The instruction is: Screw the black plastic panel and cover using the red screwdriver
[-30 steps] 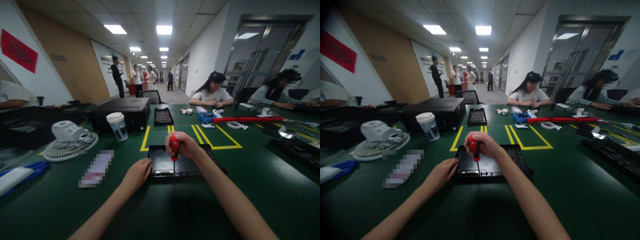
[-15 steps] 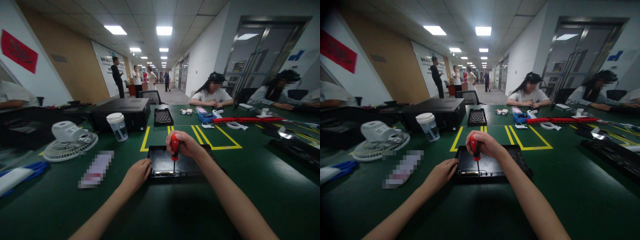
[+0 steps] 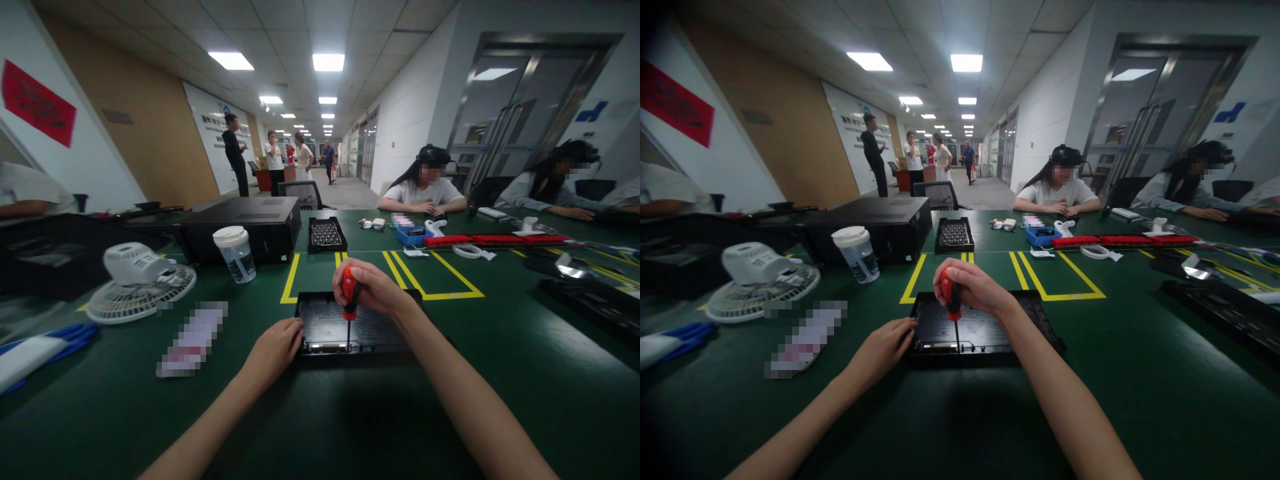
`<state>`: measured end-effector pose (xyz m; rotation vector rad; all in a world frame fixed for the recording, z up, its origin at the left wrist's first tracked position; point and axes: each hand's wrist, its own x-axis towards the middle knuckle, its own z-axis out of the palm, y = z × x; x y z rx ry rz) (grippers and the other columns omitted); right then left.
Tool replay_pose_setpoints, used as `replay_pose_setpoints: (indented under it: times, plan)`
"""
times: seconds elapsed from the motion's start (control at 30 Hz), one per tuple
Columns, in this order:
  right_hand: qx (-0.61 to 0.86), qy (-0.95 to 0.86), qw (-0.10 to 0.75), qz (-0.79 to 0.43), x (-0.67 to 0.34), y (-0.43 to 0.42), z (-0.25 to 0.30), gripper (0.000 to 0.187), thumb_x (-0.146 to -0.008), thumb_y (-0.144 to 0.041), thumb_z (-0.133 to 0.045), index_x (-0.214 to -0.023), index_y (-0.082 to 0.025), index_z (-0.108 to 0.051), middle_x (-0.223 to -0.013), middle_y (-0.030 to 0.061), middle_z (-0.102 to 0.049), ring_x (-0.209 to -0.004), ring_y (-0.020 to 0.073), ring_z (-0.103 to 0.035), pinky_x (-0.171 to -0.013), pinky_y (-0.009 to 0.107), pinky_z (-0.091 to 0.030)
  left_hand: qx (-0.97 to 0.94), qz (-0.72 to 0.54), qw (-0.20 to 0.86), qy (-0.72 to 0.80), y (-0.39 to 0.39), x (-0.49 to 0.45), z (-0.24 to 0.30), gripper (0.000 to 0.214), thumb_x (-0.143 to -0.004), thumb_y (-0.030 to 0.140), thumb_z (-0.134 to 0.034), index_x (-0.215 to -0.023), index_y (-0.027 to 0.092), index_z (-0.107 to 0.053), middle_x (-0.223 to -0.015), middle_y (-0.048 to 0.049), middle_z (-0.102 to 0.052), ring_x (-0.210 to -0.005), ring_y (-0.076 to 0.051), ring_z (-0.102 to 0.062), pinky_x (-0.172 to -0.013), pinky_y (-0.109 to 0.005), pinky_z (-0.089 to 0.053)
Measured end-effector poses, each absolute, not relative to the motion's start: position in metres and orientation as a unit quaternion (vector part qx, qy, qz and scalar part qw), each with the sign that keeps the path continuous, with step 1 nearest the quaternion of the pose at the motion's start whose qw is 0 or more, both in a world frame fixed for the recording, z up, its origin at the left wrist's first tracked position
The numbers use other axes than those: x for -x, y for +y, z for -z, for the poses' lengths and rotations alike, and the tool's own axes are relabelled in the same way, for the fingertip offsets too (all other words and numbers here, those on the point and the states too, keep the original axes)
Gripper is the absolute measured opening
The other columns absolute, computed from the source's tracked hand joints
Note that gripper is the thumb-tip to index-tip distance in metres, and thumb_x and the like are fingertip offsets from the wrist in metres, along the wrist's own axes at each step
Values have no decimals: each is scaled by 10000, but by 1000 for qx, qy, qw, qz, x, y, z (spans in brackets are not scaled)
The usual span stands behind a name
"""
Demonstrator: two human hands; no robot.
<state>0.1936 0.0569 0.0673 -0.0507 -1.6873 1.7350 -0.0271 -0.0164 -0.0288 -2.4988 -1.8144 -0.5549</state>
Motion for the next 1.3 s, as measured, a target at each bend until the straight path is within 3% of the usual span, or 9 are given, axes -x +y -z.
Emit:
replay_pose_setpoints:
  times: [1.3]
  plan:
    - [32,-666,351,-657,-195,53,-71,188,-847,-331,-490,-860,-144,-495,-719,26,-567,-603,122,-549,-568,248,-429,805,168,25,-568,-14,28,35,295,-881,238,-386,-1071,154,-596,-1123,-107,-618,-1048,-204,-569,-941,-337,-431]
